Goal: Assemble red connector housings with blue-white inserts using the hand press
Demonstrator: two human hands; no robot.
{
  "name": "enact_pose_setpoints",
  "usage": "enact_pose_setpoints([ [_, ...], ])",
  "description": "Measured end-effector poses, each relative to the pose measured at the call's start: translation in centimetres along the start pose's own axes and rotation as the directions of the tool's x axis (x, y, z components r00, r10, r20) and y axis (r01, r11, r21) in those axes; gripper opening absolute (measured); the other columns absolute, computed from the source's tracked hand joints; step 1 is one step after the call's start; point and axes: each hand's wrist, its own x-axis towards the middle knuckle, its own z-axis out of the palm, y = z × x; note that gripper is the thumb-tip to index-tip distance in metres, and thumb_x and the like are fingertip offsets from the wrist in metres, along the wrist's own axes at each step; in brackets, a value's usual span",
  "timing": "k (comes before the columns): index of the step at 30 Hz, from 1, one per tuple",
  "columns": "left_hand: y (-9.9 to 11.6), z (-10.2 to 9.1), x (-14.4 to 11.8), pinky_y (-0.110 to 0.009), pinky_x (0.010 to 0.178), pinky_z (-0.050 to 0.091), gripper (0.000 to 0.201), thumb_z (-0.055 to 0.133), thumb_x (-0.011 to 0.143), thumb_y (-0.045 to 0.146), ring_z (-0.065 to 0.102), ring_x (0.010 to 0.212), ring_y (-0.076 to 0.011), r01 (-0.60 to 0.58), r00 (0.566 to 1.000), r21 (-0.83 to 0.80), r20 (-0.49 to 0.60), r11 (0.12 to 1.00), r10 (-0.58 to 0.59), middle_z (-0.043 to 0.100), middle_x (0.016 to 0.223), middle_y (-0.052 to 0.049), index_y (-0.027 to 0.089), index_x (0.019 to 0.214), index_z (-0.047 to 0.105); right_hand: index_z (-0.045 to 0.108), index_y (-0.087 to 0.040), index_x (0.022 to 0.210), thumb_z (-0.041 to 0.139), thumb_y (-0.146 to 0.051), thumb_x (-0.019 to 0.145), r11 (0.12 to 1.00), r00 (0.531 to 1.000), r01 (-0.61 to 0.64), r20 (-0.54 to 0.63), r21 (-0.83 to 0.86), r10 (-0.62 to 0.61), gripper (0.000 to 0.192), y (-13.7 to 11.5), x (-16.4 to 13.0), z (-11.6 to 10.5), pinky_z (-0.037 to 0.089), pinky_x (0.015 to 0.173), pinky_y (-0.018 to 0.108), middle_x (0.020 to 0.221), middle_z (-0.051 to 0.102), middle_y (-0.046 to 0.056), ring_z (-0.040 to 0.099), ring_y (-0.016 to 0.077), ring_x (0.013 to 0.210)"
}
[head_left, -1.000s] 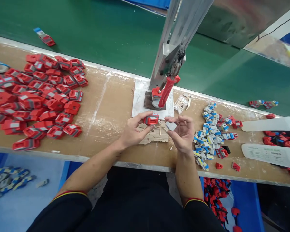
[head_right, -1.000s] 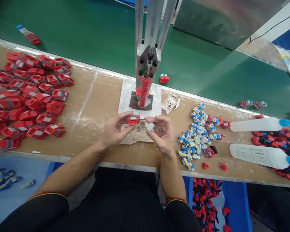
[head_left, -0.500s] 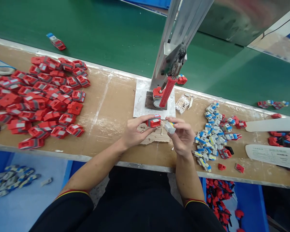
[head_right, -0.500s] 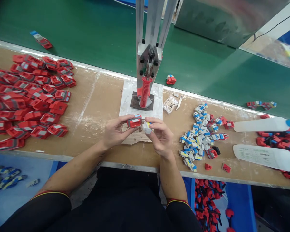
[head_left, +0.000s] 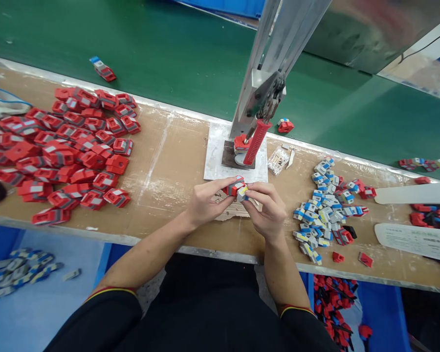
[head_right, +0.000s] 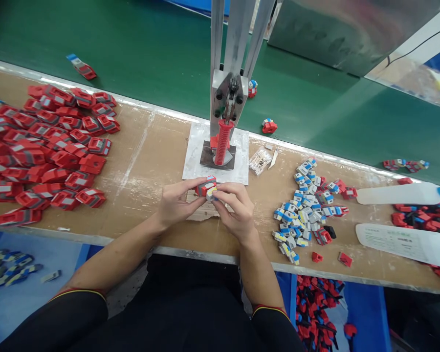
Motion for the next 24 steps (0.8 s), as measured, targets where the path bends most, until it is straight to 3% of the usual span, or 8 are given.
enact_pose_setpoints([
  [4, 0.1, -0.3, 0.0, -0.032, 0.095, 0.069, 0.054, 0.073, 0.088, 0.011, 0.081, 0.106, -0.0210, -0.030, 0.999, -0.020, 0.035, 0.999, 0.031, 0.081, 0.125, -0.011, 0.022, 0.140, 0.067, 0.072, -0.037, 0.125, 0.075, -0.009, 0.091, 0.995, 0.997, 0.070, 0.020, -0.071, -0.069, 0.044, 0.0, 0.0, 0.0, 0.067, 0.081, 0.043, 0.104, 0.078, 0.004, 0.076, 0.0234, 0.097],
  [8, 0.1, -0.5, 0.0, -0.039, 0.103, 0.067, 0.064, 0.085, 0.084, 0.032, 0.077, 0.119, -0.0274, -0.045, 0.996, -0.118, 0.069, 0.992, 0.053, 0.076, 0.134, -0.016, 0.019, 0.144, 0.065, 0.074, -0.040, 0.122, 0.074, -0.009, 0.091, 0.992, 0.995, 0.096, 0.003, -0.086, -0.096, 0.043, 0.1, -0.4, 0.3, 0.067, 0.081, 0.046, 0.104, 0.079, 0.004, 0.075, 0.0243, 0.096],
  [12, 0.1, -0.3, -0.1, -0.035, 0.098, 0.068, 0.045, 0.083, 0.090, 0.028, 0.081, 0.110, -0.0233, 0.044, 0.999, -0.124, 0.017, 0.991, -0.042, 0.081, 0.124, -0.013, 0.020, 0.133, 0.072, 0.072, -0.041, 0.126, 0.073, -0.008, 0.091, 0.985, 0.991, 0.136, 0.005, -0.105, -0.137, 0.048, 0.1, -0.4, 0.6, 0.067, 0.079, 0.045, 0.105, 0.078, 0.004, 0.073, 0.0241, 0.093],
  [15, 0.3, -0.4, 0.0, -0.034, 0.099, 0.068, 0.044, 0.083, 0.089, 0.029, 0.080, 0.111, -0.0237, 0.029, 0.999, -0.192, 0.035, 0.981, -0.022, 0.081, 0.123, -0.014, 0.020, 0.131, 0.073, 0.068, -0.041, 0.133, 0.071, -0.014, 0.092, 0.992, 0.992, 0.123, 0.022, -0.011, -0.123, 0.049, 0.0, -0.3, 0.4, 0.066, 0.082, 0.046, 0.109, 0.075, 0.004, 0.072, 0.0247, 0.097],
  [17, 1.0, -0.5, 0.2, -0.035, 0.101, 0.067, 0.048, 0.085, 0.088, 0.029, 0.079, 0.115, -0.0248, -0.023, 0.998, -0.214, 0.049, 0.977, 0.034, 0.080, 0.124, -0.015, 0.020, 0.133, 0.071, 0.064, -0.038, 0.139, 0.068, -0.030, 0.094, 0.991, 0.998, 0.053, -0.023, 0.125, -0.051, 0.045, -0.3, -0.3, 0.1, 0.064, 0.088, 0.049, 0.119, 0.071, 0.007, 0.070, 0.0274, 0.107],
  [20, 2.6, -0.4, 0.2, -0.037, 0.101, 0.068, 0.052, 0.085, 0.088, 0.025, 0.078, 0.118, -0.0252, -0.117, 0.988, -0.201, 0.079, 0.973, 0.135, 0.080, 0.126, -0.014, 0.022, 0.137, 0.068, 0.066, -0.033, 0.136, 0.052, -0.058, 0.099, 0.940, 0.975, -0.126, -0.135, 0.318, 0.177, 0.046, -1.6, -0.3, 0.0, 0.062, 0.086, 0.048, 0.124, 0.068, 0.010, 0.068, 0.0300, 0.113],
  [22, 4.0, 0.0, -0.2, -0.037, 0.098, 0.069, 0.052, 0.083, 0.089, 0.023, 0.079, 0.115, -0.0244, -0.174, 0.977, -0.195, 0.087, 0.965, 0.193, 0.080, 0.125, -0.013, 0.023, 0.138, 0.067, 0.074, -0.029, 0.116, 0.039, -0.062, 0.103, 0.894, 0.938, -0.241, -0.146, 0.378, 0.314, 0.050, -3.0, -0.2, 0.1, 0.059, 0.075, 0.045, 0.105, 0.072, 0.009, 0.070, 0.0275, 0.095],
  [24, 5.4, 0.5, -0.9, -0.034, 0.093, 0.070, 0.047, 0.081, 0.090, 0.023, 0.081, 0.110, -0.0235, -0.208, 0.972, -0.193, 0.070, 0.959, 0.225, 0.081, 0.122, -0.013, 0.022, 0.135, 0.067, 0.076, -0.027, 0.090, 0.037, -0.053, 0.105, 0.873, 0.910, -0.274, -0.185, 0.403, 0.371, 0.050, -4.5, -0.1, 0.2, 0.053, 0.065, 0.042, 0.083, 0.070, 0.006, 0.067, 0.0238, 0.075],
])
